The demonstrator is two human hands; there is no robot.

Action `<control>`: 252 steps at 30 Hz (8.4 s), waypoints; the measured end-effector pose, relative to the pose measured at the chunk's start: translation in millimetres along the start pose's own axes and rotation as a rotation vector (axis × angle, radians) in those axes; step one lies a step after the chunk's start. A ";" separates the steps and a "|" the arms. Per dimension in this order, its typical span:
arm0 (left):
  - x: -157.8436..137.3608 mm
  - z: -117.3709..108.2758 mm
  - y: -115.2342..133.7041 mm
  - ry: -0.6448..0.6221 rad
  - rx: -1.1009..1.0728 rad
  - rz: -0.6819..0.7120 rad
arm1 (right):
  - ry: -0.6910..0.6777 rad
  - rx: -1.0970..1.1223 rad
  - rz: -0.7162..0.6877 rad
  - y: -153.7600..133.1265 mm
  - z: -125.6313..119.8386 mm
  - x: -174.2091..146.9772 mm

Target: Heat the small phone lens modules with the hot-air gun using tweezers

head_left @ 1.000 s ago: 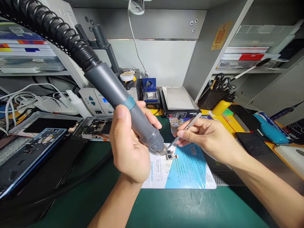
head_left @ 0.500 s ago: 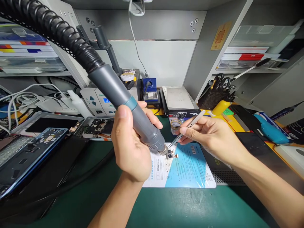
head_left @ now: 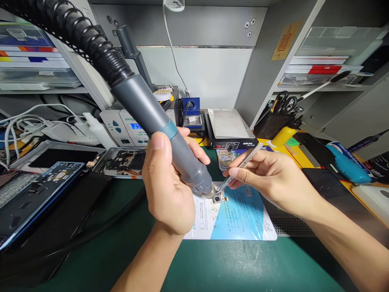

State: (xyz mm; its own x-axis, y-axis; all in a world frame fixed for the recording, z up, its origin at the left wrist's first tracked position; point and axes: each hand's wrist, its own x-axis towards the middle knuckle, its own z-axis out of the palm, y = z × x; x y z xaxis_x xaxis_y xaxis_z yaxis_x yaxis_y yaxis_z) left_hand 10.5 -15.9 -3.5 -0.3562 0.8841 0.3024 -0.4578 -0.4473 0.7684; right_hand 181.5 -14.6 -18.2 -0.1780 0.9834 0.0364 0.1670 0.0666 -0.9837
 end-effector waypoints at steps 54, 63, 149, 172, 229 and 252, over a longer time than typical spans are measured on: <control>5.2 -4.0 -2.3 -0.042 -0.070 0.043 | -0.034 -0.095 -0.096 -4.1 3.0 -4.0; 3.0 -2.0 -3.0 -0.041 -0.052 0.050 | -0.038 -0.090 -0.084 -3.8 2.6 -5.3; 3.4 -3.7 -7.6 -0.064 -0.056 0.043 | 0.002 -0.206 -0.132 -4.0 12.2 -11.5; 1.3 -0.3 -3.3 -0.050 -0.064 0.007 | -0.018 -0.205 -0.157 5.0 12.4 -13.9; 0.0 -2.2 -3.5 -0.062 -0.080 0.023 | 0.061 -0.030 -0.035 -3.8 19.5 -8.9; 1.9 -1.6 -1.3 -0.039 -0.107 0.025 | 0.056 -0.146 -0.118 -0.8 18.6 -12.6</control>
State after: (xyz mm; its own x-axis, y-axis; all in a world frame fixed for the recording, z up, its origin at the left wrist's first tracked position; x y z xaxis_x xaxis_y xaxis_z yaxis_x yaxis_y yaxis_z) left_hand 9.1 -13.9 -4.8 -0.3380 0.8760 0.3441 -0.5341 -0.4796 0.6963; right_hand 165.6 -30.2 -21.2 -0.1507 0.9750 0.1635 0.2876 0.2015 -0.9363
